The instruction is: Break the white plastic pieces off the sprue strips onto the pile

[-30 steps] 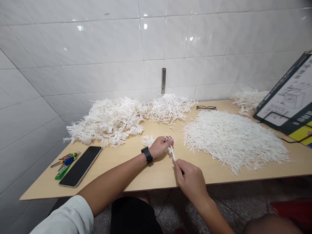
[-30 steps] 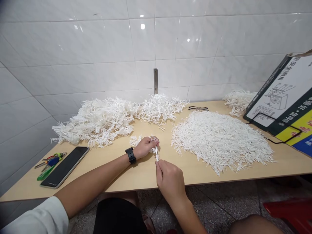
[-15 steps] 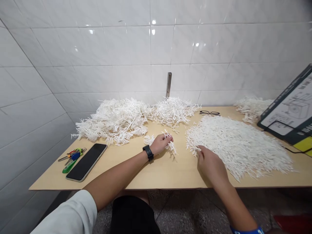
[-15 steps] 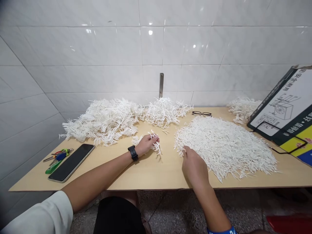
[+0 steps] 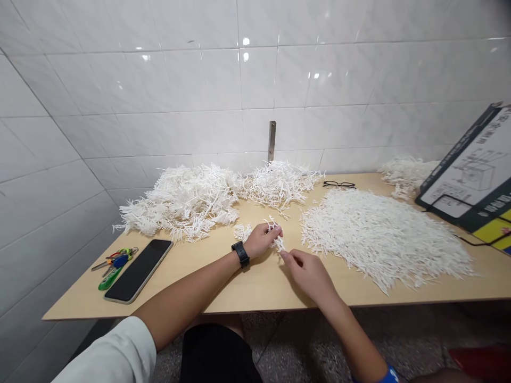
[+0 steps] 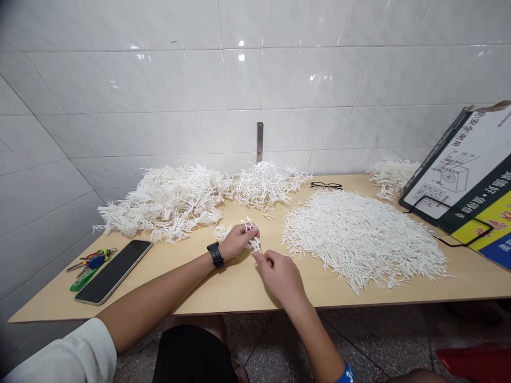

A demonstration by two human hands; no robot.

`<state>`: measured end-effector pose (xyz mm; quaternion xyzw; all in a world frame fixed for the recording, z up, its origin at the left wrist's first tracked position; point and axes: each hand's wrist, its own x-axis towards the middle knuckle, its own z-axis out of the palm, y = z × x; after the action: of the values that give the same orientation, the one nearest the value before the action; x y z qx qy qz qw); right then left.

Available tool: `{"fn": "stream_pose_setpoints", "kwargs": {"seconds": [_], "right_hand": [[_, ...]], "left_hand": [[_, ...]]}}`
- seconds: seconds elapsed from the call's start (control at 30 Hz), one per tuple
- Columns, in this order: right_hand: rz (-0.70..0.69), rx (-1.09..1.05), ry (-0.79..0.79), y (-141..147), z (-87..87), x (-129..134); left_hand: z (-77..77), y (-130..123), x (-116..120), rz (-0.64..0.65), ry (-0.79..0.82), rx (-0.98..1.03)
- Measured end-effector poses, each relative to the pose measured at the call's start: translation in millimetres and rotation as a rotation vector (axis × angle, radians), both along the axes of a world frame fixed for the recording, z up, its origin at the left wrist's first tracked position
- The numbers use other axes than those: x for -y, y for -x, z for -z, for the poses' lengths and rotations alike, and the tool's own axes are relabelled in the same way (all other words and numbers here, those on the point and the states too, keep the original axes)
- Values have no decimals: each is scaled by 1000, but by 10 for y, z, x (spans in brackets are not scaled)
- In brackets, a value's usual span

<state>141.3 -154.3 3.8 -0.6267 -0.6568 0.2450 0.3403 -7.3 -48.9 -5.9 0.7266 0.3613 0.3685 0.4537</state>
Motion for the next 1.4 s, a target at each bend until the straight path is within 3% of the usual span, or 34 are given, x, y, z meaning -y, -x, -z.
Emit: {"fn": "stream_pose_setpoints", "kwargs": {"seconds": [0.17,0.3,0.37,0.43,0.53,0.63,0.7,0.83,0.9,1.1,1.23,1.4], "right_hand": [[-98,-277,56,277,6,110],[-227,-279,77,454,-136,432],[-247,-191,72,387,-166,461],[-94,-33,34,174,-151,334],[276,314,3,-284,-112,15],[431,457,75,-588,-132,-157],[470,458,61,-592,-163,-144],[233,395,-182,-257,-150,-53],[111,468,-282,-68,-114,-77],[-113,784,-326,129,-154,-275],[-167,844,-349,94,-221,-246],[-138,800,-494,89,-159,43]], "left_hand": [[27,23,-73,-19,-16,26],[13,79,-216,-314,-20,67],[-4,93,-227,-308,-9,52],[-23,83,-181,-204,-7,43],[-51,46,-78,-112,-21,25],[-69,26,-27,-105,-27,22],[-71,21,-21,-104,-21,26],[-56,4,-4,-88,8,10],[-45,-7,8,-84,15,13],[-39,-7,1,-65,-10,-14],[-20,-33,2,-80,-65,-37],[48,-68,-59,-48,-84,-28]]}}
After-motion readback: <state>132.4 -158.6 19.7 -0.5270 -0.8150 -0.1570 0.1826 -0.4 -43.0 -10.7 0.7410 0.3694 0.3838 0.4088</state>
